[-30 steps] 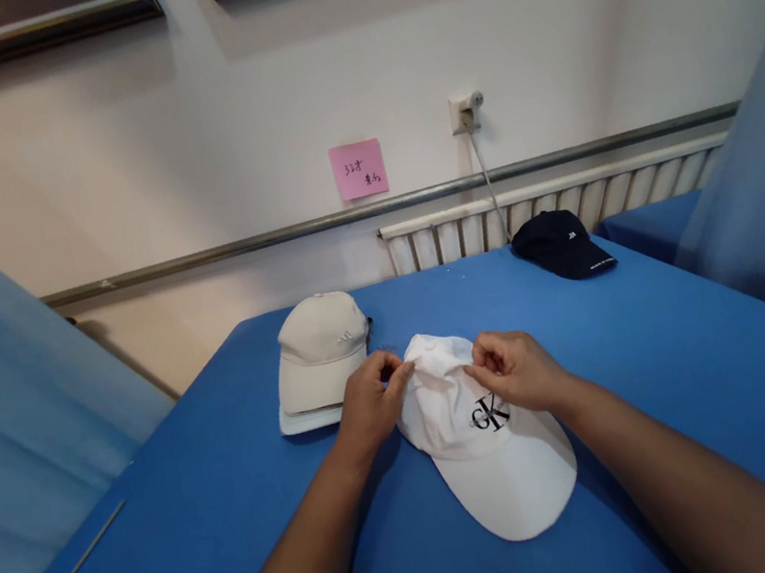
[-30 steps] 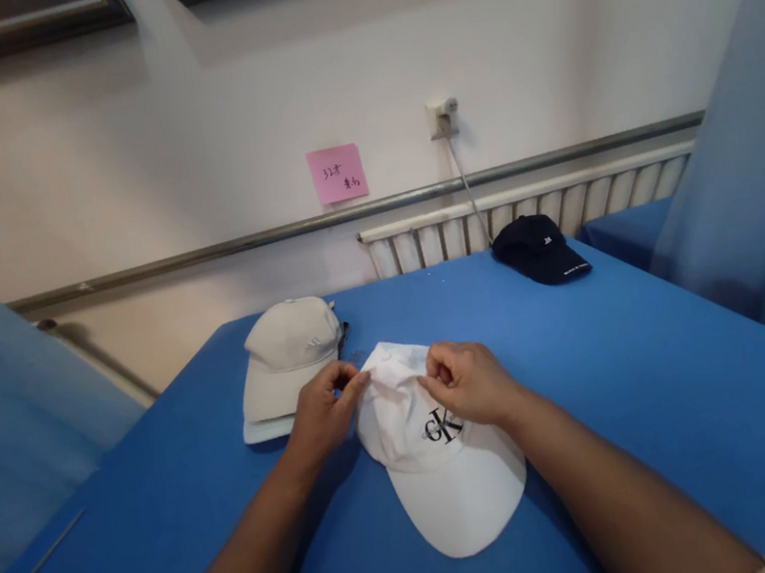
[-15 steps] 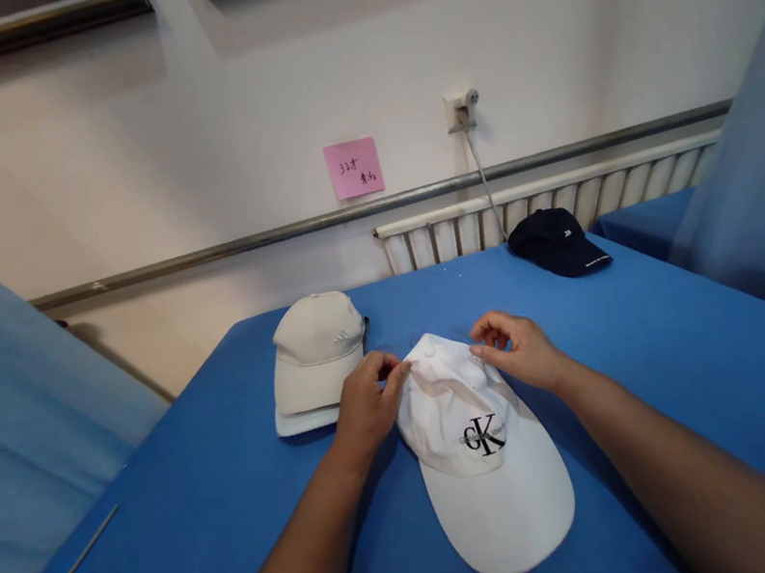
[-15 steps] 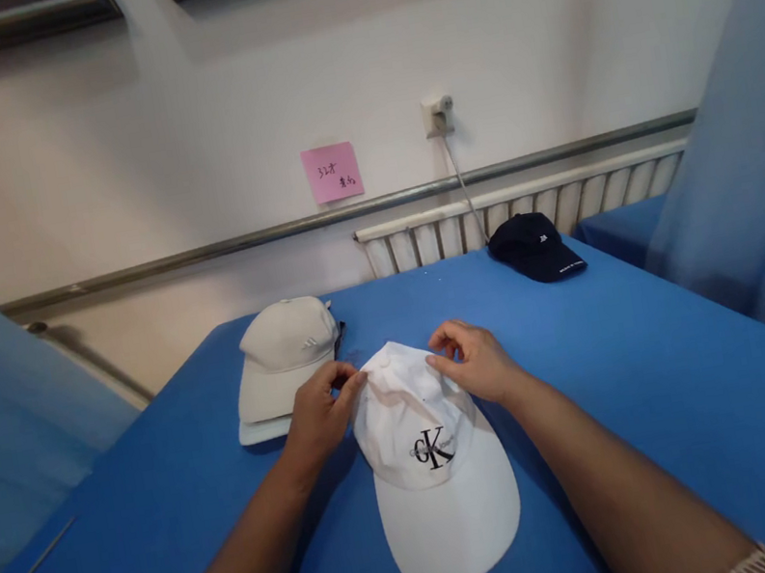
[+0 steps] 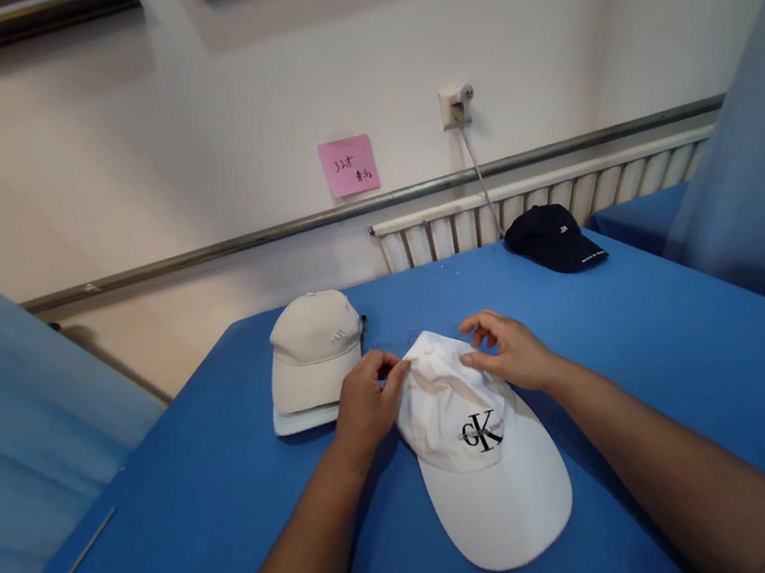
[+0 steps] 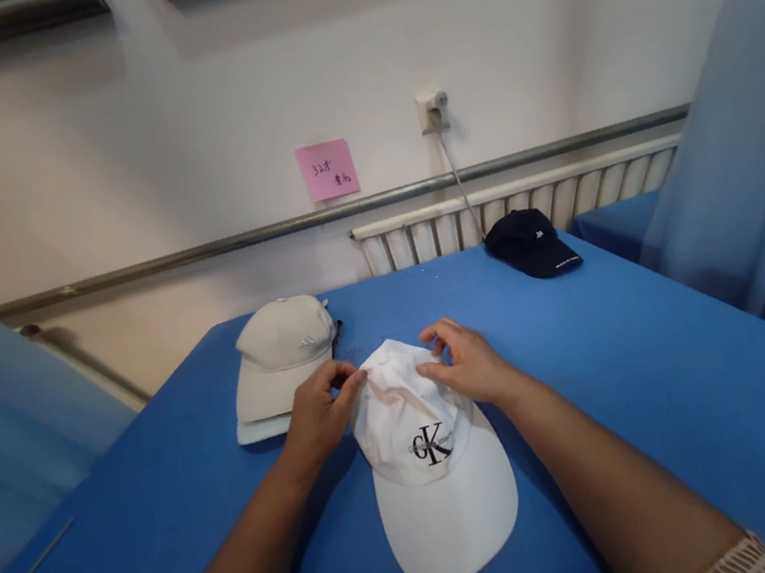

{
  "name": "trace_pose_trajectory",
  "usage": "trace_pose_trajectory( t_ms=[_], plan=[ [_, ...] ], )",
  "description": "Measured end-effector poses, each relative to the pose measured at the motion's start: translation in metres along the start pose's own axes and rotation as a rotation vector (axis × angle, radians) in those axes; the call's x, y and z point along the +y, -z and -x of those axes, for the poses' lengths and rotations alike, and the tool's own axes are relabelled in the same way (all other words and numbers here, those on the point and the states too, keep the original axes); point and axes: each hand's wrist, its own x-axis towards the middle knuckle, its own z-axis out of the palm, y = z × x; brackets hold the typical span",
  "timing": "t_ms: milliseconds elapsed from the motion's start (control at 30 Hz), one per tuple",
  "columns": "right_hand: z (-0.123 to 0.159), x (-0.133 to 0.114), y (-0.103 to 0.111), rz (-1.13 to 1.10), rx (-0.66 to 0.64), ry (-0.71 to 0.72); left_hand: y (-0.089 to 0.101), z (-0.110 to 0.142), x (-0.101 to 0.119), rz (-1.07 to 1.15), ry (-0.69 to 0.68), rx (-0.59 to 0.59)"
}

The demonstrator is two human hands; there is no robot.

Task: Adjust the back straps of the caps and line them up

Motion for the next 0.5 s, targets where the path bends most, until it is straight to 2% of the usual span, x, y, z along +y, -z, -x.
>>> trace_pose_trajectory(
  t_ms=[67,233,500],
  plan=[
    [-0.001,0.0,0.001,-0.005,0.002,0.032,0.0,0.0,0.0,-0.001,-0.005,-0.002],
    [0.0,-0.003,0.002,-0.081,-0.132,0.083,-0.001,0.0,-0.002,0.003,-0.013,0.002],
    [0.002,-0.011,-0.003,0.055,-0.059,0.193,0.0,0.0,0.001,0.003,-0.017,-0.015]
  ],
)
